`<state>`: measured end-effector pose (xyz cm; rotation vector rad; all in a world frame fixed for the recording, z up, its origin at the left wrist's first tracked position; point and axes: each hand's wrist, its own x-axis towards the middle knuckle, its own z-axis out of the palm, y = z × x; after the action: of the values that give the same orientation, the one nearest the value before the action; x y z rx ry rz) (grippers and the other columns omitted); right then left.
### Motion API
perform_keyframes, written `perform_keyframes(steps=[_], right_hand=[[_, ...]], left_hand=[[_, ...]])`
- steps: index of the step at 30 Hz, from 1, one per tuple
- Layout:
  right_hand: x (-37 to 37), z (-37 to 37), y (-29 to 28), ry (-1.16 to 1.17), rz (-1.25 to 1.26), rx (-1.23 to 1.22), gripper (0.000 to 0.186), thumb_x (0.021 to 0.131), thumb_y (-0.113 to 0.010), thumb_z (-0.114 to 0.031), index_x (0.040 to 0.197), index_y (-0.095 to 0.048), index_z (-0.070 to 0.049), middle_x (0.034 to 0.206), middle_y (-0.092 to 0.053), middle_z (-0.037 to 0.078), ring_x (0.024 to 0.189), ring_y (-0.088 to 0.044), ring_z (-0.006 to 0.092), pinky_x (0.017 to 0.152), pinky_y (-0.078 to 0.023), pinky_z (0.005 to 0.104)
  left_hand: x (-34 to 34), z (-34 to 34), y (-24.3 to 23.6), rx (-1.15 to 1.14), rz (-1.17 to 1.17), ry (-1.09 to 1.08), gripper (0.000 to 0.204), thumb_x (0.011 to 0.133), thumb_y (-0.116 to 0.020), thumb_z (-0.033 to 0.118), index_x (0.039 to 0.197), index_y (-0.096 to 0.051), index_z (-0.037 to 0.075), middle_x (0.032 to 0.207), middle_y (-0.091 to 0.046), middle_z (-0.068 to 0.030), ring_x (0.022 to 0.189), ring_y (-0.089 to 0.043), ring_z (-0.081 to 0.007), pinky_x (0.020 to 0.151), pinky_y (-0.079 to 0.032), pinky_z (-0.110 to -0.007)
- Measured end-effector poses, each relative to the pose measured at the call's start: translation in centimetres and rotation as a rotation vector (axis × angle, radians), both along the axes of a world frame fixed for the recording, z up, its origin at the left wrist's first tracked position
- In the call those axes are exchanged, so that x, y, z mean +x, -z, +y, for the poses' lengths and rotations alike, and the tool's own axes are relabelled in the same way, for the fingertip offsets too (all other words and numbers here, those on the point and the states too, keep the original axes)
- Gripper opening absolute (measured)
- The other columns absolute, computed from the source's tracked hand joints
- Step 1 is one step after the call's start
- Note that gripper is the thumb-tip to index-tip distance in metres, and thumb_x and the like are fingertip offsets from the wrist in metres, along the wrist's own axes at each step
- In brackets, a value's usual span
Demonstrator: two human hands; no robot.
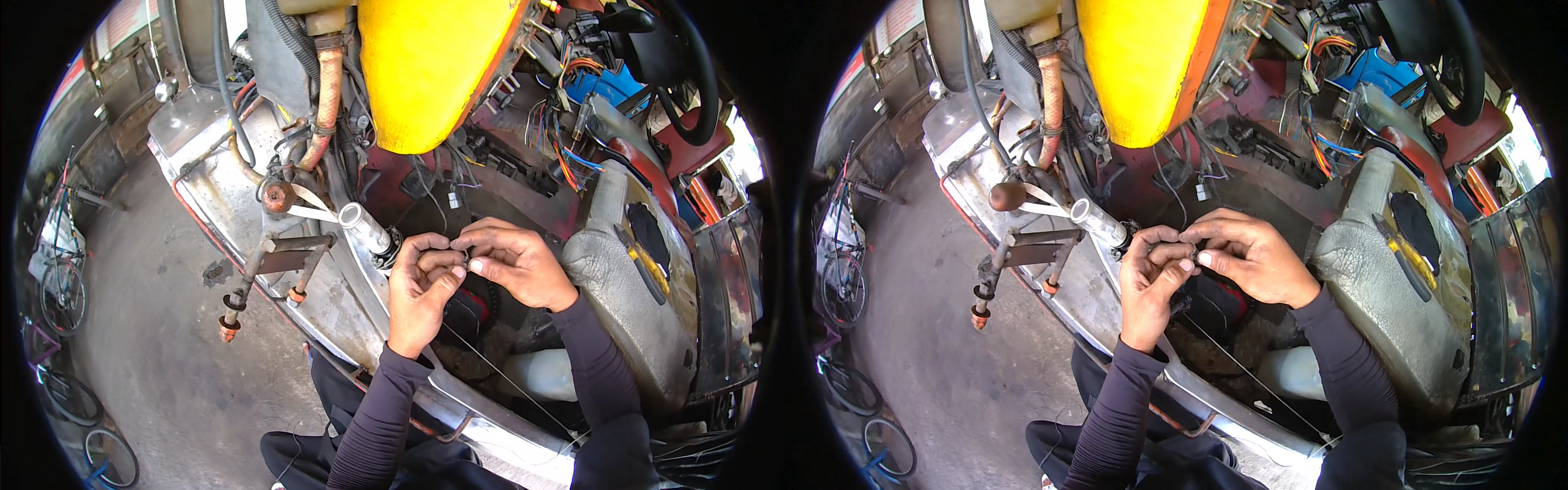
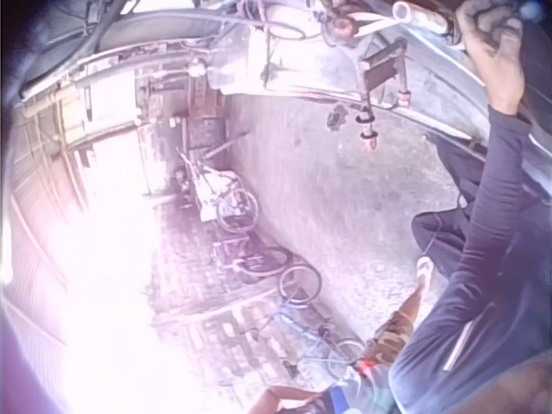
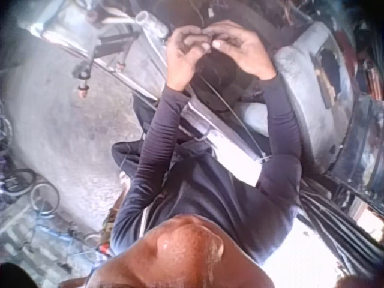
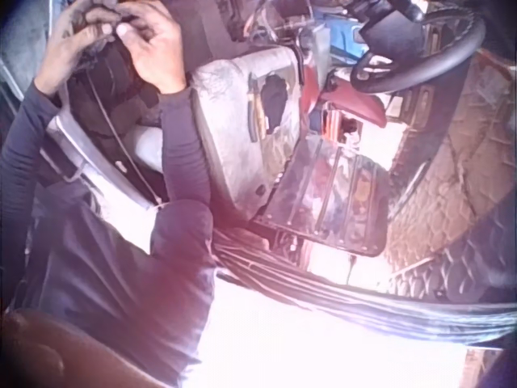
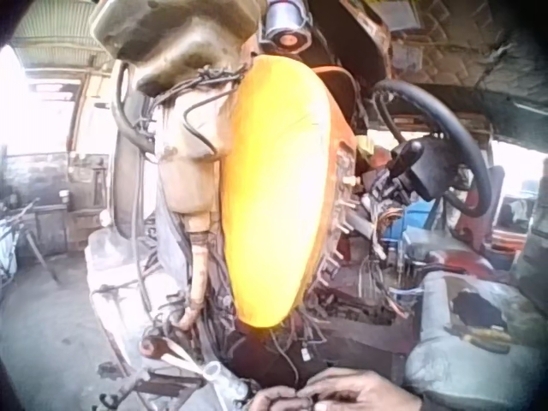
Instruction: The person works on the exposed wiring inside a three-wheeled vehicle's cabin, using a small tool to strip or adjust wire ends and then connecting or securing wire connectors. The hands repeatedly reach into the wiring harness near the dashboard and handle individual wires and connectors.
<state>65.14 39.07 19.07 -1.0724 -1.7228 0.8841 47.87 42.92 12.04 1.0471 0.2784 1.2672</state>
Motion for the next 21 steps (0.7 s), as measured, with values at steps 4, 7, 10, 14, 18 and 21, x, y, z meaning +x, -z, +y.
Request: perform_keyframes(steps=[4,7,10,14,18,21], right_hand=[[-0.1,0.3,0.4,0.056,0.011,0.023,0.017,0.090,-0.068,0.004,0.107,-0.069,0.001,0.106,-0.062,0.004,0.088,-0.062,0.0098,0.076,-0.052,0.0248],[-0.5,0.4,0.5,0.097,-0.070,0.140,0.014,0.085,-0.071,0.005,0.098,-0.071,0.000,0.099,-0.063,0.005,0.084,-0.065,0.0125,0.073,-0.052,0.0275],[-0.6,0.3,0.1,0.106,-0.223,0.306,0.013,0.080,-0.072,0.003,0.092,-0.070,0.000,0.094,-0.064,0.007,0.081,-0.066,0.0182,0.071,-0.052,0.0310],[-1.4,-0.2,-0.3,0.091,-0.375,0.383,0.013,0.075,-0.072,0.000,0.087,-0.066,0.001,0.091,-0.063,0.009,0.080,-0.066,0.0282,0.070,-0.052,0.0350],[-1.9,-0.6,-0.6,0.062,-0.568,0.515,0.010,0.075,-0.069,-0.002,0.081,-0.062,-0.003,0.092,-0.061,0.008,0.081,-0.061,0.0284,0.069,-0.050,0.0382],[-2.1,-1.0,-0.8,0.067,-0.601,0.506,0.011,0.073,-0.070,-0.002,0.081,-0.062,-0.005,0.092,-0.061,0.008,0.081,-0.060,0.0287,0.070,-0.051,0.0382]], left_hand=[[0.0,-0.4,-0.4,0.075,0.092,-0.101,0.023,0.096,-0.066,0.005,0.115,-0.057,-0.002,0.101,-0.070,-0.0116,0.092,-0.067,-0.0142,0.082,-0.055,-0.029],[0.6,-0.7,-0.4,0.135,0.160,-0.250,0.016,0.101,-0.065,0.015,0.104,-0.063,-0.001,0.091,-0.070,-0.0081,0.080,-0.067,-0.0121,0.072,-0.057,-0.027],[0.4,-0.5,-0.7,-0.014,0.166,-0.234,0.018,0.102,-0.063,0.016,0.099,-0.065,-0.001,0.086,-0.068,-0.0056,0.077,-0.066,-0.0103,0.065,-0.058,-0.027],[0.5,-0.2,-0.3,-0.095,0.187,-0.257,0.020,0.101,-0.065,0.018,0.095,-0.067,-0.001,0.074,-0.066,-0.0022,0.063,-0.059,-0.0058,0.057,-0.052,-0.023],[0.6,-0.2,0.0,-0.111,0.152,-0.269,0.020,0.100,-0.066,0.017,0.091,-0.066,-0.001,0.071,-0.064,-0.0012,0.060,-0.058,-0.0056,0.055,-0.051,-0.022],[0.5,-0.1,0.1,-0.111,0.151,-0.247,0.020,0.100,-0.067,0.018,0.091,-0.066,0.000,0.071,-0.065,-0.0015,0.060,-0.059,-0.0064,0.057,-0.050,-0.023]])
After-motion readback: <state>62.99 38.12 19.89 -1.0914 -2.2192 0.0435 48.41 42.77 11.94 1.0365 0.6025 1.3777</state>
